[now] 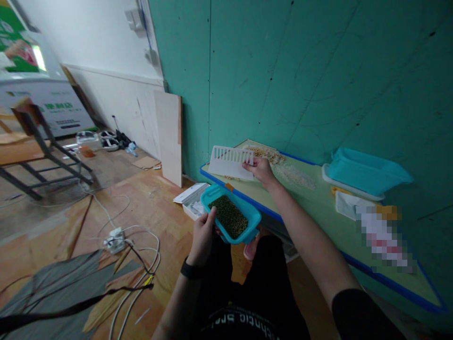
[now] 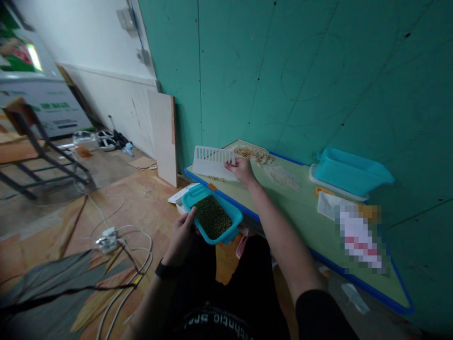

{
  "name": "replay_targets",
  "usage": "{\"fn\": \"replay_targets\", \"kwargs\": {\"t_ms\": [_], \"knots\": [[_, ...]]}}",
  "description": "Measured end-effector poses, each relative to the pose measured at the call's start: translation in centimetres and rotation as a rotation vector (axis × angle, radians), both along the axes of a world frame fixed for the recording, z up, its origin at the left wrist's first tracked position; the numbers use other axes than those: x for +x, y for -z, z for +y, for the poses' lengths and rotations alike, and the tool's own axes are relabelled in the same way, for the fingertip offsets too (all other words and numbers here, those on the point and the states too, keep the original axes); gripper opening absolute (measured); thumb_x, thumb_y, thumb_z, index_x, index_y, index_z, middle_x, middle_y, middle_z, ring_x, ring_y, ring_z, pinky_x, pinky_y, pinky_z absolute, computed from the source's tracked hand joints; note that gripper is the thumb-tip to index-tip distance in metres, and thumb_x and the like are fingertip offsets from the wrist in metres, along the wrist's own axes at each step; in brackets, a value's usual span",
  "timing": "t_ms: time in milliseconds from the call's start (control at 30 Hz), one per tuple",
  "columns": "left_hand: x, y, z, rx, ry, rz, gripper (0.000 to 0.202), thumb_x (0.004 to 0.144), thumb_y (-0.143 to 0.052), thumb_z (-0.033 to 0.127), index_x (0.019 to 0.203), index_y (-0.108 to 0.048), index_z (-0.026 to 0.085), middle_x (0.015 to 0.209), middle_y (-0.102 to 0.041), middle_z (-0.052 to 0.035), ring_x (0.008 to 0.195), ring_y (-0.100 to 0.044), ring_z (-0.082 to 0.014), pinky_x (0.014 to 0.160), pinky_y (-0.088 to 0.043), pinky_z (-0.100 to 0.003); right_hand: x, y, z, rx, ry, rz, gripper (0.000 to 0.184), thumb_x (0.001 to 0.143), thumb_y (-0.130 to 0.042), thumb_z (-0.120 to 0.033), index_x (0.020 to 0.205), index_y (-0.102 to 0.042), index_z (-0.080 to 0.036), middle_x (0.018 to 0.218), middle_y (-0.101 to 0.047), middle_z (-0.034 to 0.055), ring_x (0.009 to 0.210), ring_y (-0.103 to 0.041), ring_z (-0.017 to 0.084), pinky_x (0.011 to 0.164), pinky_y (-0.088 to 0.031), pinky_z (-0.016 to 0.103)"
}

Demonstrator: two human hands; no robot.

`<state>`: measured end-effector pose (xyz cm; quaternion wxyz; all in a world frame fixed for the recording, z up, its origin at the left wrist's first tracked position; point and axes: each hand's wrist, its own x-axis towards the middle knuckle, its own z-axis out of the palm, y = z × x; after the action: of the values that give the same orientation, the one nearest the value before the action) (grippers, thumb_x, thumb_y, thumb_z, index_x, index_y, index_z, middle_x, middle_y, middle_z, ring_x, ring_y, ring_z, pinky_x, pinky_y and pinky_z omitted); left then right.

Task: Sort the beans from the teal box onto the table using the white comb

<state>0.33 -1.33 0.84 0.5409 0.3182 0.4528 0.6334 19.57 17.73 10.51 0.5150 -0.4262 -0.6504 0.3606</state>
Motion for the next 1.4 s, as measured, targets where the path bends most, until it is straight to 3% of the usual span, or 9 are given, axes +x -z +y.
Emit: {"fn": "replay_targets", "kwargs": {"t_ms": [400, 1000, 1400], "knots": [[-0.1, 0.3, 0.2, -0.008, -0.016, -0.023, 0.052, 0.072, -0.080, 0.065, 0.064, -0.059, 0.018, 0.047, -0.052, 0.0044, 0.039, -0.049, -0.0105, 0.039, -0.041, -0.022, 0.5, 0.1, -2.1, -0.127, 0.037, 0.092, 0.049, 0.049, -0.091, -0.052, 0.078, -0.076, -0.016, 0.078, -0.077, 0.0081, 0.073, -0.072, 0.025, 0.068, -0.056, 0.036], [-0.2, 0.7, 0.9, -0.016, -0.019, -0.065, 0.054, 0.068, -0.082, 0.067, 0.063, -0.059, 0.019, 0.044, -0.053, 0.0047, 0.037, -0.050, -0.0114, 0.038, -0.041, -0.023, 0.4, -0.1, -4.0, -0.060, 0.120, 0.056, 0.048, 0.050, -0.089, -0.054, 0.077, -0.078, -0.015, 0.078, -0.078, 0.0084, 0.071, -0.072, 0.024, 0.067, -0.055, 0.035], [-0.2, 0.5, 0.6, -0.021, -0.028, -0.050, 0.054, 0.069, -0.082, 0.067, 0.063, -0.060, 0.018, 0.045, -0.054, 0.0040, 0.038, -0.051, -0.0116, 0.039, -0.042, -0.022, 4.0, -0.1, -8.3, -0.063, 0.215, 0.037, 0.052, 0.053, -0.089, -0.060, 0.079, -0.077, -0.016, 0.079, -0.078, 0.0093, 0.074, -0.074, 0.027, 0.068, -0.058, 0.037]]}}
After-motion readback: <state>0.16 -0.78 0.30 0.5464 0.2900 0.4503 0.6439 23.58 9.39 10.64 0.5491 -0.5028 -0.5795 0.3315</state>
